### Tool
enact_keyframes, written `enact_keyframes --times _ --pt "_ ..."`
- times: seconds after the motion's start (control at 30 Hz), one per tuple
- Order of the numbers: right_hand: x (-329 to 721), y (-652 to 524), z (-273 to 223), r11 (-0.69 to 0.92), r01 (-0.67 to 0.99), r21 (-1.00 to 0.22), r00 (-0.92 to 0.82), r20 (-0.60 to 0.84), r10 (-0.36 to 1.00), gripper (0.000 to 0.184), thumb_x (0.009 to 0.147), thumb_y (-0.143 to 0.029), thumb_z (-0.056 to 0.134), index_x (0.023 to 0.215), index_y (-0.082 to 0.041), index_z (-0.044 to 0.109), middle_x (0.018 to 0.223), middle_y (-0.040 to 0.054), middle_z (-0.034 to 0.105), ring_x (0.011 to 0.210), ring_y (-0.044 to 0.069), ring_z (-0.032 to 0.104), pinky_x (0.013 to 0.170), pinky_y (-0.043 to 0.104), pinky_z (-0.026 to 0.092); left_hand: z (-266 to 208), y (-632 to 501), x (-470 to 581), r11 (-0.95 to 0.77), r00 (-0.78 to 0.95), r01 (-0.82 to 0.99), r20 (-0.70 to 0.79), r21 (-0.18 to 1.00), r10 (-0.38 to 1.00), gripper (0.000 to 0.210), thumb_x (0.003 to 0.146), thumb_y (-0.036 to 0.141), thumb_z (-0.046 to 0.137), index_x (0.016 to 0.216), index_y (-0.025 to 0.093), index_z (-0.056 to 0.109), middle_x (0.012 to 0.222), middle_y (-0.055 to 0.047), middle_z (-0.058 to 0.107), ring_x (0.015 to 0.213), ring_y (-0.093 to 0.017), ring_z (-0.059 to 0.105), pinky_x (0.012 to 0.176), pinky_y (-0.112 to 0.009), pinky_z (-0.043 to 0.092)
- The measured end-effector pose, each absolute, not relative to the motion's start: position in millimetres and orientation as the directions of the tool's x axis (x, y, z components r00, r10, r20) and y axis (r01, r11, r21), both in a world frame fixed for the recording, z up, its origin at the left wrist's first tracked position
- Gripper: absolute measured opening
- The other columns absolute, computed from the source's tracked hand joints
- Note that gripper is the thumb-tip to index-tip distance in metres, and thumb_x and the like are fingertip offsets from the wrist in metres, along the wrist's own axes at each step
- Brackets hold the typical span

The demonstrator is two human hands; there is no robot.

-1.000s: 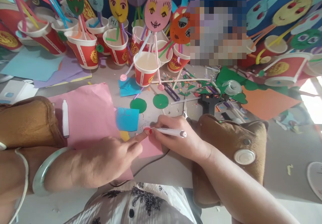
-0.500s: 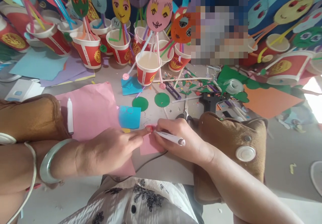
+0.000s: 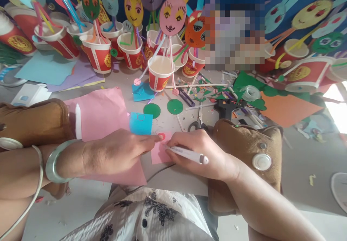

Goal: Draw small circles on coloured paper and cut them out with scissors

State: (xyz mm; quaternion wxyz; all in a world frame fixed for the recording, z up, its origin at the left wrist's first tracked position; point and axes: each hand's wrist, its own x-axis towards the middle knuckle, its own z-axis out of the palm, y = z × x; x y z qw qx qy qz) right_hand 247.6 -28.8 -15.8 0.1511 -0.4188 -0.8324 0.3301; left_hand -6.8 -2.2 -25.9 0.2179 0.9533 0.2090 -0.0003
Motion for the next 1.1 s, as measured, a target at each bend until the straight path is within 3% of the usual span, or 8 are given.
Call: enact_keyframes --times 0.13,0.33,0.5,0.83,1.1 --pt "243 -33 -16 0.598 0.473 -0.647 -0.771 0.025 0.636 0.009 0.091 -0.017 0.054 0.088 -0.021 0.061 0.069 0.001 0.064 0.057 0.013 0.056 0.055 0.025 0.041 -23 1 -7 -0.797 0.913 0.395 -0.102 0.457 0.394 0.057 0.091 0.005 0.042 0.145 0.02 0.037 0.11 -0.006 0.07 0.084 -0.014 0.069 0.068 -0.024 0.055" --pt "231 -38 -20 0.821 0.497 -0.282 -0.808 0.194 0.556 0.019 0.093 -0.012 0.049 0.077 -0.019 0.057 0.062 0.0014 0.057 0.054 0.014 0.05 0.053 0.028 0.038 -20 5 -7 -0.785 0.914 0.396 -0.122 0.476 0.387 0.045 0.092 0.006 0.042 0.136 0.016 0.045 0.1 -0.006 0.072 0.073 -0.013 0.068 0.059 -0.022 0.049" --pt "228 -37 -26 0.878 0.466 -0.105 -0.846 0.237 0.478 0.024 0.098 -0.011 0.044 0.077 -0.016 0.056 0.064 0.0023 0.057 0.055 0.014 0.048 0.054 0.029 0.037 -26 8 -7 -0.795 0.919 0.377 -0.086 0.475 0.384 0.028 0.092 0.009 0.046 0.117 0.019 0.055 0.09 -0.003 0.071 0.068 -0.015 0.066 0.052 -0.025 0.042" --pt "224 -37 -29 0.883 0.467 -0.057 -0.858 0.212 0.467 0.028 0.098 -0.009 0.042 0.075 -0.017 0.056 0.063 0.0011 0.056 0.054 0.014 0.045 0.054 0.029 0.034 -27 9 -8 -0.796 0.922 0.353 -0.036 0.492 0.386 0.034 0.09 0.007 0.047 0.12 0.022 0.052 0.091 -0.001 0.071 0.068 -0.015 0.066 0.05 -0.027 0.034" --pt "229 -36 -26 0.877 0.453 -0.161 -0.866 0.155 0.476 0.033 0.101 -0.014 0.036 0.072 -0.019 0.053 0.063 0.0022 0.055 0.054 0.015 0.043 0.054 0.03 0.032 -28 8 -9 -0.793 0.915 0.381 -0.074 0.475 0.396 0.037 0.089 0.007 0.046 0.122 0.022 0.053 0.091 -0.001 0.072 0.066 -0.015 0.065 0.048 -0.027 0.034"
